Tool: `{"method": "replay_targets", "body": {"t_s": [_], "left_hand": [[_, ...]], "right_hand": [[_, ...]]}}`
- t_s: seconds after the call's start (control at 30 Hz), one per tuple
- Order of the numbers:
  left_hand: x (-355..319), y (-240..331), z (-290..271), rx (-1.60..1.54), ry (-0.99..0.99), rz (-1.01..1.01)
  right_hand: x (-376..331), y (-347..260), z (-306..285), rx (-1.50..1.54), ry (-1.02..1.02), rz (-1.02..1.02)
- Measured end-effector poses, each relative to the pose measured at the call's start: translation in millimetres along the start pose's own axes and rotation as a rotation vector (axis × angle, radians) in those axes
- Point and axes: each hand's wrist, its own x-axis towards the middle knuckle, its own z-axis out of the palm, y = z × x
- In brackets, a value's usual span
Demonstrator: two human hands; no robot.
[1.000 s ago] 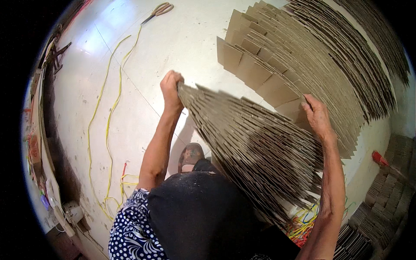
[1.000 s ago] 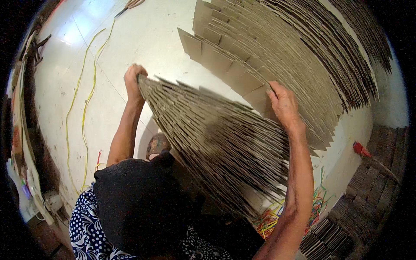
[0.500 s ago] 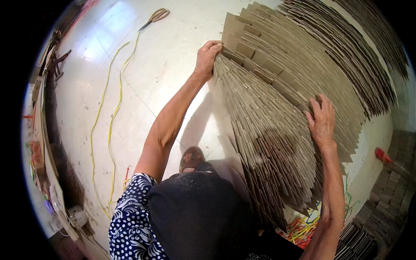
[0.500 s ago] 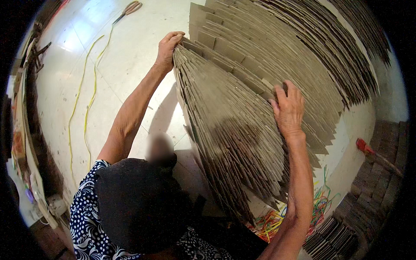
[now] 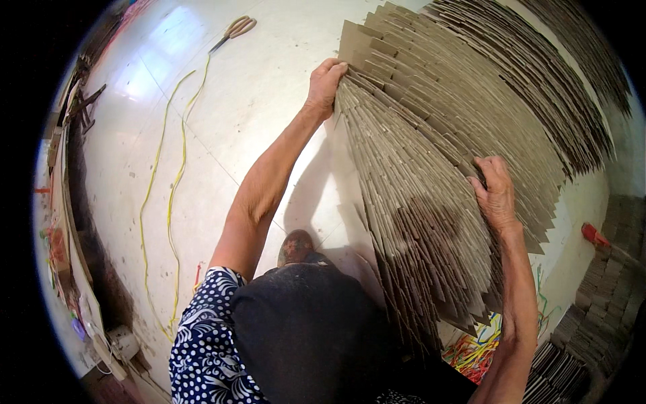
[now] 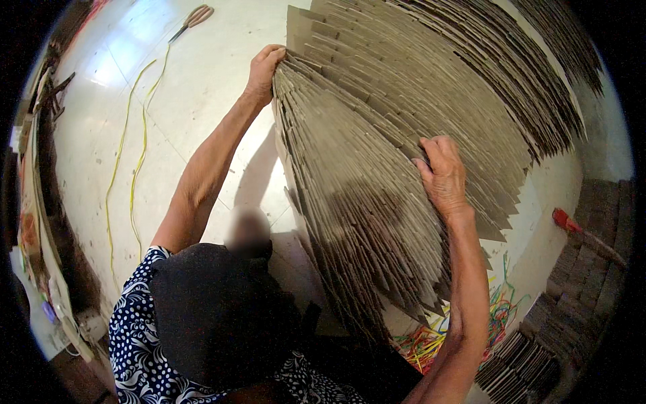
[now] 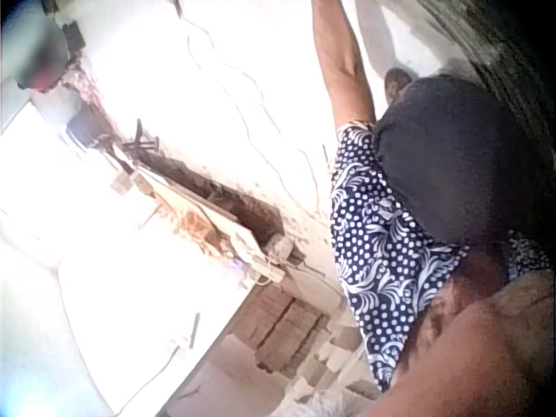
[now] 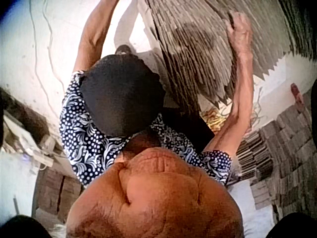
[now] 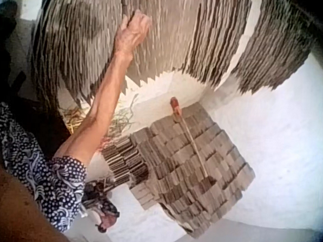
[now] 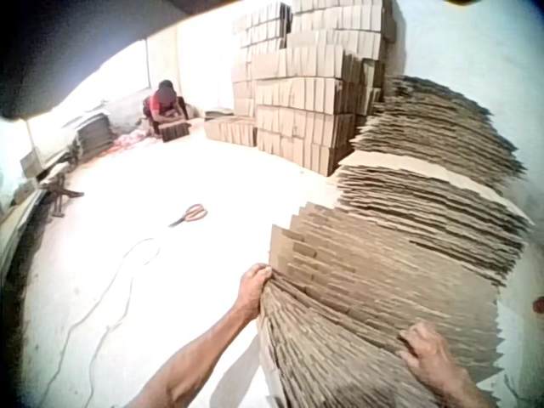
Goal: The person sits on the floor and repeatedly stacks flat cardboard pieces, wraps them with yellow plastic straps, and ties the bundles. They use scissors to cut the straps and place the finished bundles on a growing stack nearby.
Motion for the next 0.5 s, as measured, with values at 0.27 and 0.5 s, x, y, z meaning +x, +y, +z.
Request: {"method": "replay_targets", "body": {"t_s": [0.27,0.5], "left_hand": [[9,-15,-18,0.153,0.091,0.104],[-58,9,-30,0.062,0.066,0.043]], "right_hand": [[-3,-1,8,0.164,-0.031,0.107],[-44,-27,10,0.258,-0.084,-0.009]]}}
